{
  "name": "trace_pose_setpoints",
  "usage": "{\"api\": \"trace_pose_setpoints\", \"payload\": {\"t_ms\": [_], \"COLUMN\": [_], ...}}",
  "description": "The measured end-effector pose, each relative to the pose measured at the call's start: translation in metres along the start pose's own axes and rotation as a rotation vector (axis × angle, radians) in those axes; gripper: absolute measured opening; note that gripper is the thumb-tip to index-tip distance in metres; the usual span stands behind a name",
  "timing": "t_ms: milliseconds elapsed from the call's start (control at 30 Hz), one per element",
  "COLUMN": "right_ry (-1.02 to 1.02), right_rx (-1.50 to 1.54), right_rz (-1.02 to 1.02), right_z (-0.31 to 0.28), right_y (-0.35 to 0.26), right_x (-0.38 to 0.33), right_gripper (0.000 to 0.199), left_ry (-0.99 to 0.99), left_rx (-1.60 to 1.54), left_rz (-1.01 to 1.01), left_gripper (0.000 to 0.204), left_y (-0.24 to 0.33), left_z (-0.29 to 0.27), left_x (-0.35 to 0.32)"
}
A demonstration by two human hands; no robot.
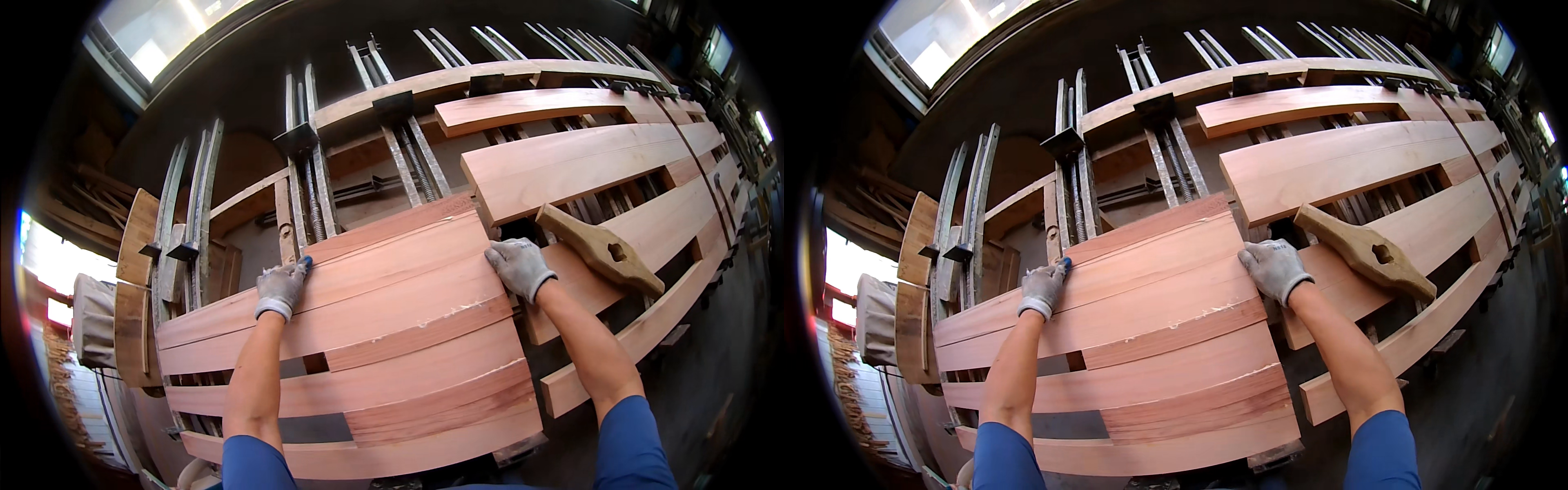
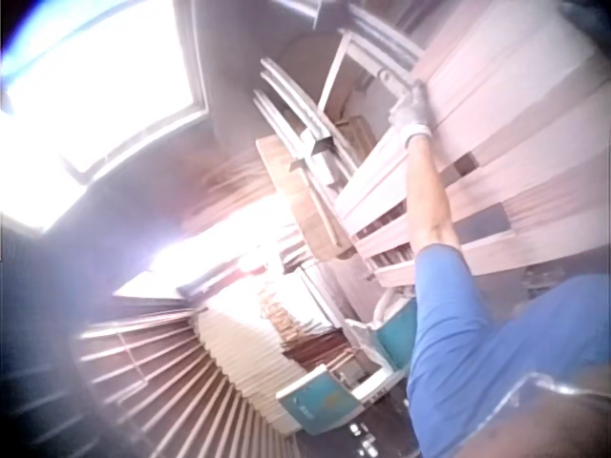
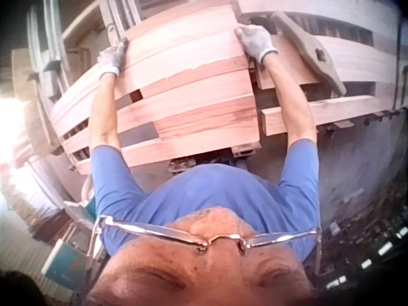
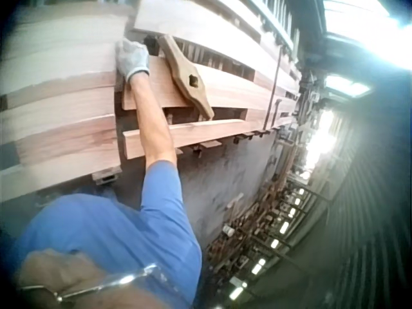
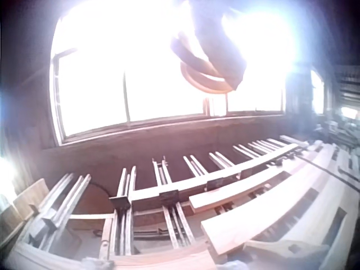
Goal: The person assembles wooden planks on a jig, using a mallet to tap them into place. They also use a nail gun to fasten planks together on a workbench. The person repeatedly moves planks between the jig and the workbench.
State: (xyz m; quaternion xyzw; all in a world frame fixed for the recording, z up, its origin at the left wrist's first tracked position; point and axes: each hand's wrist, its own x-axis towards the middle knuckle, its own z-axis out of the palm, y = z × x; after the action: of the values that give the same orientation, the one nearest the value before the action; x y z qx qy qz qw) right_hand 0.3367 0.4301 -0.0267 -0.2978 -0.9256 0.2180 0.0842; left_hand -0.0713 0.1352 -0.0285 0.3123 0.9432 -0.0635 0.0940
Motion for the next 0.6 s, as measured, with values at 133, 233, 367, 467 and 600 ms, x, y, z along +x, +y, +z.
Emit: {"api": "trace_pose_setpoints", "payload": {"t_ms": [133, 233, 367, 467, 600], "right_ry": [-0.003, 0.020, -0.023, 0.002, -0.015], "right_rx": [-0.016, -0.020, -0.051, -0.064, -0.069], "right_rz": [-0.016, -0.072, -0.075, -0.062, -0.023], "right_z": [-0.001, 0.002, 0.004, 0.004, 0.002], "right_y": [0.004, 0.005, 0.005, 0.004, -0.001], "right_x": [-0.001, -0.001, -0.002, -0.001, -0.003], "right_gripper": [0.038, 0.037, 0.037, 0.037, 0.038], "left_ry": [-0.002, -0.001, 0.017, 0.164, 0.269], "left_rx": [0.015, 0.021, 0.051, 0.074, 0.022], "left_rz": [0.017, 0.020, 0.043, 0.062, 0.084], "left_gripper": [0.071, 0.071, 0.068, 0.060, 0.056], "left_y": [-0.003, -0.004, -0.003, -0.007, -0.007], "left_z": [0.002, 0.002, -0.001, 0.013, 0.021], "left_x": [0.004, 0.004, 0.000, 0.002, -0.004]}}
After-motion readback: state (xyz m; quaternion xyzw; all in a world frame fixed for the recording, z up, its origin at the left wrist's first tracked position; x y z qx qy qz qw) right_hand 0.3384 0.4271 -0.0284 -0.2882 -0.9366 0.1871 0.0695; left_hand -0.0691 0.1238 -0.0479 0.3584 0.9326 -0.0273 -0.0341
